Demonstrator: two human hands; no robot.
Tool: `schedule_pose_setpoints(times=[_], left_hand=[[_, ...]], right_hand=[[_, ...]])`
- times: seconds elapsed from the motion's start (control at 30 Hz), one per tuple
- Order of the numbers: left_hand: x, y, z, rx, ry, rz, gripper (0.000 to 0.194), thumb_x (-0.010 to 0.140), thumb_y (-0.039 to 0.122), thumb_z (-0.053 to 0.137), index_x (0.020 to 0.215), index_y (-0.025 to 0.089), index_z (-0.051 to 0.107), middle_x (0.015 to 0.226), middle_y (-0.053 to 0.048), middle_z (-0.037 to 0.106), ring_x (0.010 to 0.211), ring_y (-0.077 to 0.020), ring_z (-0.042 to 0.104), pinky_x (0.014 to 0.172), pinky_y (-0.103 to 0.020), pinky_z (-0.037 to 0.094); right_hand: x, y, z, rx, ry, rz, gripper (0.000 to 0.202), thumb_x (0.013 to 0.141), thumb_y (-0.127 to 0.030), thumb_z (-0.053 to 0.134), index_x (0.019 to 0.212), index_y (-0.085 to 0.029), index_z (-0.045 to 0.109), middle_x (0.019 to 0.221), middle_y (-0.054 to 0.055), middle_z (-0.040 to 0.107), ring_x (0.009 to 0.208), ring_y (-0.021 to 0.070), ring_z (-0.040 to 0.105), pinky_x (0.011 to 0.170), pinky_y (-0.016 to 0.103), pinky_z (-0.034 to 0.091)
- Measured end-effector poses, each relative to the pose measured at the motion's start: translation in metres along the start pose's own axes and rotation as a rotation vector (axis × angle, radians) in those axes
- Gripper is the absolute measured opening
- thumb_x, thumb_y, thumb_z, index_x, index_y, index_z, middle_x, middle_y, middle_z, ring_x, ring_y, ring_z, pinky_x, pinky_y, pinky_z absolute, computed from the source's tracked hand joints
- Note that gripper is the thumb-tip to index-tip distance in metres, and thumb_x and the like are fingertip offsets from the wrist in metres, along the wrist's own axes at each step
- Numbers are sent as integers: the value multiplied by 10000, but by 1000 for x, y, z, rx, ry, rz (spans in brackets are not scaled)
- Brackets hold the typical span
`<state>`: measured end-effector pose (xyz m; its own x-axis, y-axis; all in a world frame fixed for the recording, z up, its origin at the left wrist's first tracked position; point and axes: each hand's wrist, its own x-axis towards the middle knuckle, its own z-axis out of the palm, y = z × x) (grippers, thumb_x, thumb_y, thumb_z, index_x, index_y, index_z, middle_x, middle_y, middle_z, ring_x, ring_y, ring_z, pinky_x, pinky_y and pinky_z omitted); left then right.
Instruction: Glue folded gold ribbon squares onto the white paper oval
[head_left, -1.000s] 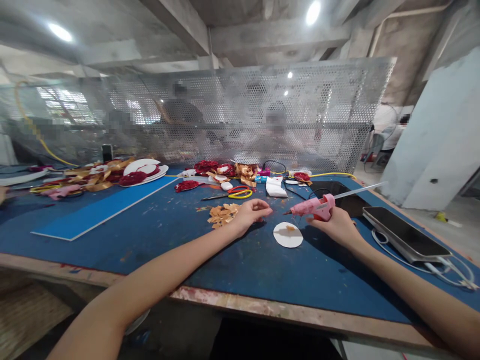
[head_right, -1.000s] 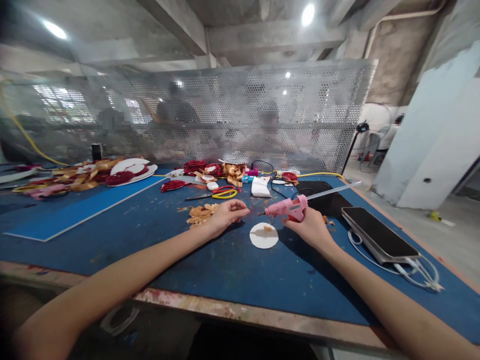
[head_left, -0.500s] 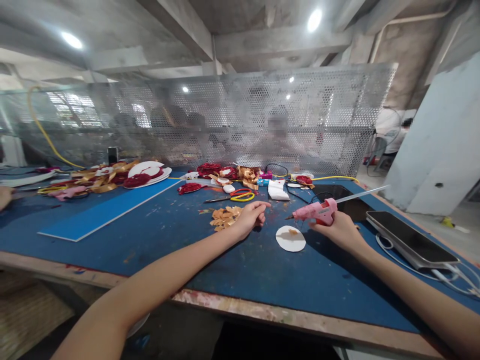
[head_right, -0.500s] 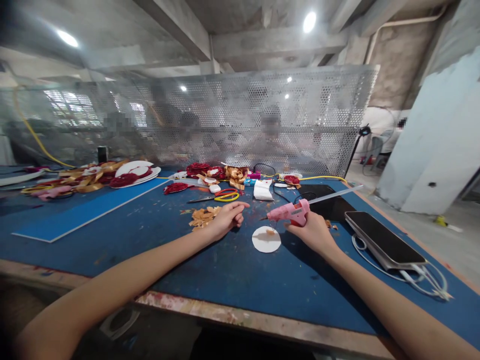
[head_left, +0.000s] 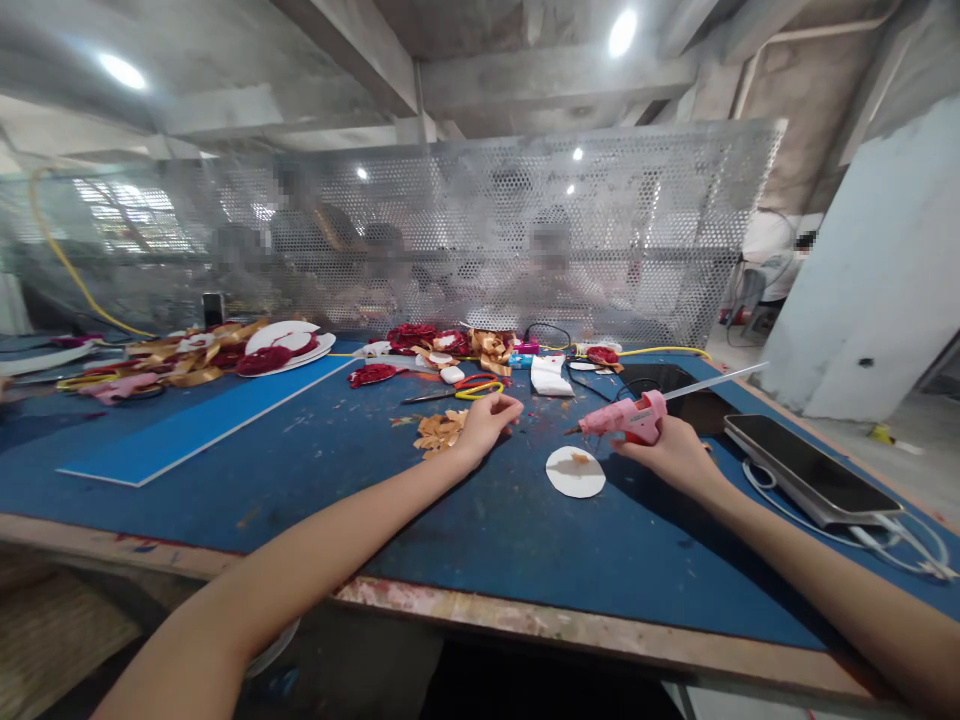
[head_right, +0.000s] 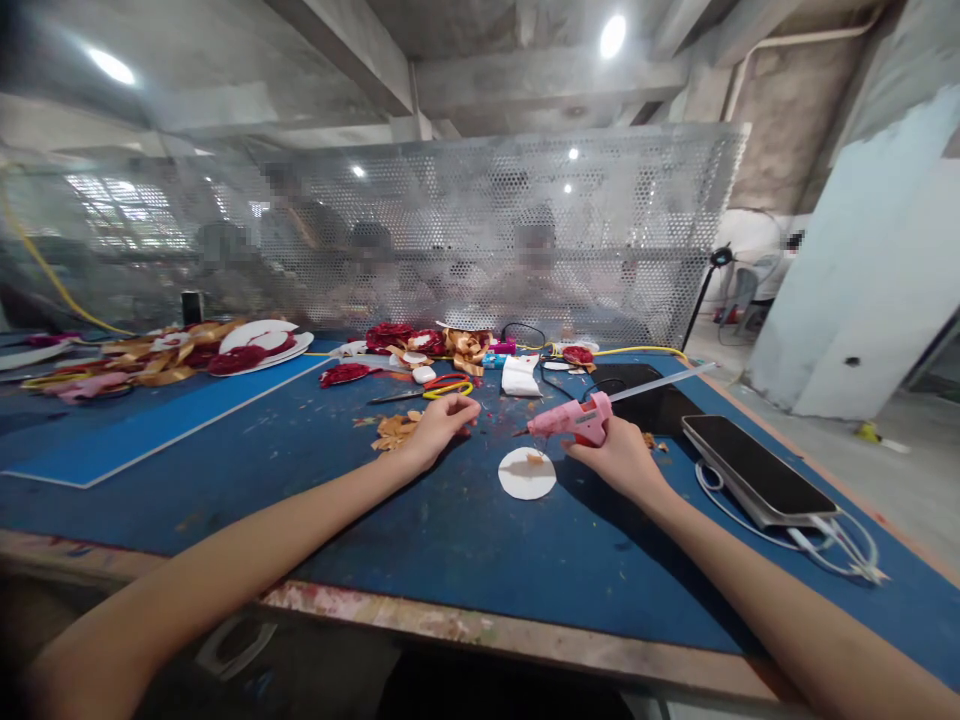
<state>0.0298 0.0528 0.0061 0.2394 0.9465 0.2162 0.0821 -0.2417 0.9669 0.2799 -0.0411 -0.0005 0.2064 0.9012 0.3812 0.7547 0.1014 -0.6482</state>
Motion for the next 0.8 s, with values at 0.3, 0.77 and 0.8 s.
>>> schedule_pose_setpoints(times=[0.3,0.77,0.8], left_hand=[[0,-1,1,205,-118,145,218,704,341,667,652,142,593,601,8,565,519,-95,481,495,-200,385],[1,0,-1,-175,-134,-97,336,670,374,713,726,165,456,683,-5,615,530,-82,565,480,-180,430],[2,-1,-2,-184,-129,-84,337,674,384,706,725,169,452,624,18,582,487,-71,530,447,-168,398]], right_hand=[[0,-1,-2,4,-21,-23,257,618,-406,607,580,-163,529,558,-1,550,543,142,497,487,238,347],[-1,-2,-2,9,-18,-36,257,623,-400,599,550,-168,517,522,-10,518,501,125,462,460,230,331],[-1,-2,-2,6,-20,-33,261,622,-403,600,550,-169,512,523,-11,517,502,126,462,462,231,333]])
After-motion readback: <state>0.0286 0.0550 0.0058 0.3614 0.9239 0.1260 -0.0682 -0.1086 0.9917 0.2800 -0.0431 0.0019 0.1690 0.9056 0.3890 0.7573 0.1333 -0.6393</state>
